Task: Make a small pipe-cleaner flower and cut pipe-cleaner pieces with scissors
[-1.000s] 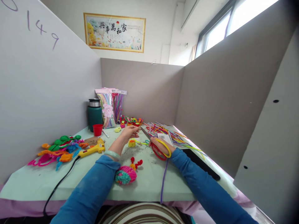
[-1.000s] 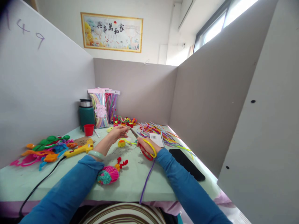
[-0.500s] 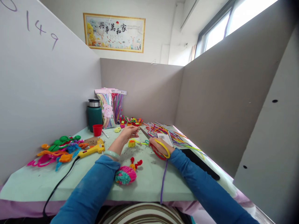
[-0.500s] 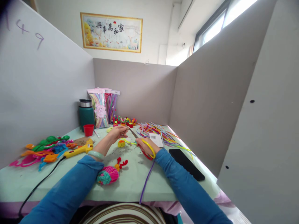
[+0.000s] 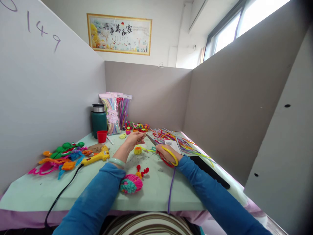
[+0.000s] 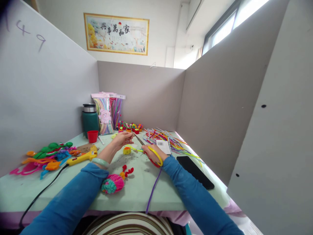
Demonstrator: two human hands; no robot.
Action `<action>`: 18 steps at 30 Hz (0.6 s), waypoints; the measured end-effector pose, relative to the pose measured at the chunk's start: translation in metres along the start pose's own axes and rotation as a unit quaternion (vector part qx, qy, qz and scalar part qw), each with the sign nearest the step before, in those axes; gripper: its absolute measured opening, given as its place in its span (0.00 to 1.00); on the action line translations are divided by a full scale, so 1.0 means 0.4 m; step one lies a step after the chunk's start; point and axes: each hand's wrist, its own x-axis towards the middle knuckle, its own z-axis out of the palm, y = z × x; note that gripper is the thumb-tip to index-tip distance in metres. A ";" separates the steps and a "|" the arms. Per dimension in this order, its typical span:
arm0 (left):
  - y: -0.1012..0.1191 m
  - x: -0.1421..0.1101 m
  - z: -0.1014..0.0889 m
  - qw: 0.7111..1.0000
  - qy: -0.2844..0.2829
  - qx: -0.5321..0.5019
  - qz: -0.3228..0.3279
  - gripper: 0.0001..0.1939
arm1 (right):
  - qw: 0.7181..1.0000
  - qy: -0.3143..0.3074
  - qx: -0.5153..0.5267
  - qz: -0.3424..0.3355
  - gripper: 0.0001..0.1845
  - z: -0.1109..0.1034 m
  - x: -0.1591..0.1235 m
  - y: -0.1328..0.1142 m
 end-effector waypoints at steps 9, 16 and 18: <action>0.015 -0.007 -0.009 0.999 0.017 -0.011 0.036 0.10 | 0.998 -0.004 -0.032 -0.045 0.23 0.020 0.009 0.012; 0.011 -0.005 -0.017 0.998 0.047 0.013 0.039 0.13 | 0.991 -0.035 0.132 -0.003 0.35 0.014 -0.004 0.023; 0.010 -0.005 -0.017 0.998 0.041 0.020 0.043 0.13 | 0.987 -0.036 0.155 0.001 0.35 0.017 -0.005 0.022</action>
